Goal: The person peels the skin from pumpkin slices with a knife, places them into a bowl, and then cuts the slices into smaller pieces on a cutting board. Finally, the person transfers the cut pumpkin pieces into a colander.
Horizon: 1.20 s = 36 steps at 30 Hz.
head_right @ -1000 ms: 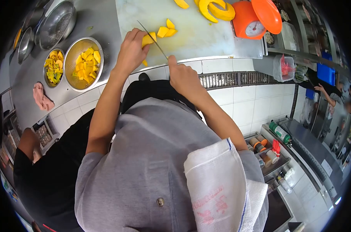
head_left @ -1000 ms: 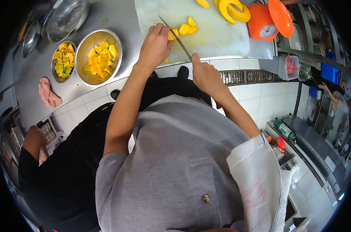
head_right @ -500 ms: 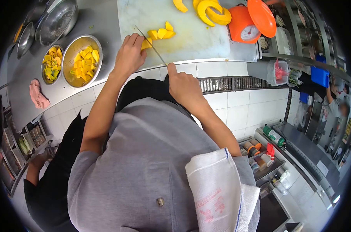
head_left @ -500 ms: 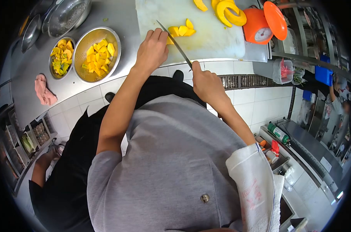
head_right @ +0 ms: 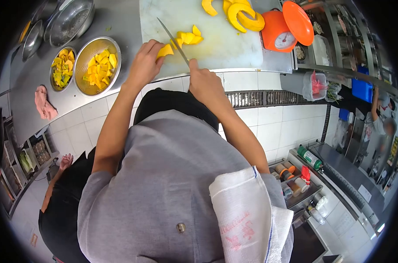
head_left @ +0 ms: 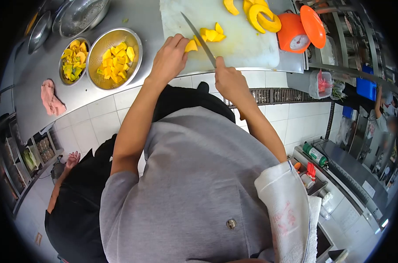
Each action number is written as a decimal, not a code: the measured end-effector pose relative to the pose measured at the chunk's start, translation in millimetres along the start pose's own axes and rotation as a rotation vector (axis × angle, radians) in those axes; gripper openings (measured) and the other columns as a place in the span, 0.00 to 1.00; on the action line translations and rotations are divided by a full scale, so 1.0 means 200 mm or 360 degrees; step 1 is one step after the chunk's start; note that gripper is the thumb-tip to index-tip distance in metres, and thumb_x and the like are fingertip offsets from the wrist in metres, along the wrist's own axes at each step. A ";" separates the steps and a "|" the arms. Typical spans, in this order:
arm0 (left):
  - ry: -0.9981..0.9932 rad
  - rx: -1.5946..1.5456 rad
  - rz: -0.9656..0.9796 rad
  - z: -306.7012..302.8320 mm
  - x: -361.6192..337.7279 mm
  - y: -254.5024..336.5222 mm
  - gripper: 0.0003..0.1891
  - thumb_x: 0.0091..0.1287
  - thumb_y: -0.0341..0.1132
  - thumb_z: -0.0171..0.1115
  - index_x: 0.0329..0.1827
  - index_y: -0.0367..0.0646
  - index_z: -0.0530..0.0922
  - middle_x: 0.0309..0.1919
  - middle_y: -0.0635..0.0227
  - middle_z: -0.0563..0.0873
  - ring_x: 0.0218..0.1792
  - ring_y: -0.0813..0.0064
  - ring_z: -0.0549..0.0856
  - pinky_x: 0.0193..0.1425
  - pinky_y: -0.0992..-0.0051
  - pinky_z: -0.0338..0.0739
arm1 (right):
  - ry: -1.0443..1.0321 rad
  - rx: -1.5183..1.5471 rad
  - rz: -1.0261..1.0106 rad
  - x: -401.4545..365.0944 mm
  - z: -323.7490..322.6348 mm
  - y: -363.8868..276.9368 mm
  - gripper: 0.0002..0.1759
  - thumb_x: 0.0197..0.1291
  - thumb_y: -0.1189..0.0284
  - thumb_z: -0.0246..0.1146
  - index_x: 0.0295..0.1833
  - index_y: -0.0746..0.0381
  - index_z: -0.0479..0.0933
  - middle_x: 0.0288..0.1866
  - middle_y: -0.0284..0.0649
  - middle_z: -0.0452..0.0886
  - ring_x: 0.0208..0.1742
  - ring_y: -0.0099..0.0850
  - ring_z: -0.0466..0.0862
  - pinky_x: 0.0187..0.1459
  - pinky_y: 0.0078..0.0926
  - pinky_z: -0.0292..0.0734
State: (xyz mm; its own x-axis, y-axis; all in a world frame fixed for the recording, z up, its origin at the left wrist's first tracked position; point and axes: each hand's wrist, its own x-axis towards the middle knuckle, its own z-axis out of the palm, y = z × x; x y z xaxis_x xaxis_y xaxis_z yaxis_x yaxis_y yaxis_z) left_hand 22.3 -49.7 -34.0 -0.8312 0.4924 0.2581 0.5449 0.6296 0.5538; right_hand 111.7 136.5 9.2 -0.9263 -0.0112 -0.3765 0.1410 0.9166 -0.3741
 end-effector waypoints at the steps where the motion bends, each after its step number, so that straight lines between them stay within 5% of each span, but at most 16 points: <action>1: -0.0012 0.0014 0.0038 0.00 0.00 -0.01 0.18 0.56 0.24 0.68 0.51 0.36 0.79 0.46 0.58 0.81 0.50 0.53 0.81 0.55 0.60 0.78 | -0.0013 -0.0007 -0.0007 -0.03 -0.03 -0.02 0.16 0.59 0.79 0.54 0.53 0.65 0.64 0.32 0.59 0.84 0.37 0.61 0.85 0.43 0.58 0.78; 15: -0.0079 0.0040 0.0094 0.02 0.00 -0.07 0.19 0.57 0.23 0.66 0.53 0.37 0.79 0.49 0.60 0.80 0.53 0.55 0.81 0.56 0.61 0.80 | -0.0035 -0.0050 -0.0111 0.10 0.07 -0.02 0.16 0.61 0.77 0.56 0.54 0.65 0.63 0.33 0.61 0.83 0.39 0.62 0.85 0.42 0.59 0.79; 17: -0.0046 -0.0044 0.0336 0.02 0.01 -0.11 0.19 0.58 0.24 0.67 0.53 0.37 0.79 0.50 0.62 0.80 0.53 0.56 0.81 0.57 0.62 0.79 | -0.0045 -0.0041 -0.0074 0.09 0.01 -0.01 0.16 0.61 0.76 0.55 0.53 0.65 0.63 0.33 0.61 0.83 0.39 0.62 0.85 0.43 0.59 0.78; 22: -0.0017 -0.0006 0.0089 -0.02 -0.01 -0.07 0.18 0.58 0.26 0.68 0.53 0.37 0.78 0.50 0.63 0.80 0.53 0.57 0.81 0.56 0.62 0.79 | -0.0072 -0.0136 -0.0069 -0.04 -0.05 -0.06 0.12 0.69 0.71 0.53 0.52 0.62 0.61 0.30 0.60 0.82 0.36 0.66 0.82 0.40 0.63 0.74; 23: -0.0044 0.0056 0.0085 -0.01 -0.01 -0.08 0.18 0.58 0.27 0.69 0.53 0.37 0.78 0.50 0.64 0.80 0.53 0.57 0.81 0.56 0.62 0.79 | -0.0084 -0.0204 -0.0095 -0.06 -0.06 -0.08 0.17 0.60 0.77 0.56 0.53 0.65 0.63 0.28 0.58 0.83 0.35 0.62 0.85 0.39 0.60 0.79; 29: 0.0050 0.0060 0.0109 0.02 -0.01 -0.08 0.11 0.59 0.22 0.59 0.45 0.35 0.79 0.45 0.61 0.81 0.52 0.60 0.81 0.53 0.62 0.81 | -0.0089 -0.0233 -0.0136 -0.03 0.01 -0.06 0.17 0.58 0.78 0.56 0.53 0.66 0.64 0.29 0.58 0.83 0.35 0.61 0.85 0.38 0.58 0.79; 36: 0.0017 -0.0020 0.0177 0.03 -0.01 -0.15 0.15 0.60 0.26 0.67 0.51 0.36 0.79 0.47 0.60 0.82 0.50 0.55 0.82 0.54 0.61 0.80 | -0.0054 -0.0109 -0.0155 0.13 0.05 -0.05 0.16 0.60 0.78 0.55 0.53 0.65 0.63 0.31 0.61 0.83 0.36 0.63 0.84 0.40 0.60 0.78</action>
State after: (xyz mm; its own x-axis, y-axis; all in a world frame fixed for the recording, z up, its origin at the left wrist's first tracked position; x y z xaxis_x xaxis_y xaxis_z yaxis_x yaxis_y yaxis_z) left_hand 8.2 -65.4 -55.1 -0.7670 0.5521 0.3270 0.6324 0.5641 0.5310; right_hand 90.2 123.6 -5.8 -0.9220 -0.1140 -0.3700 0.0255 0.9357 -0.3520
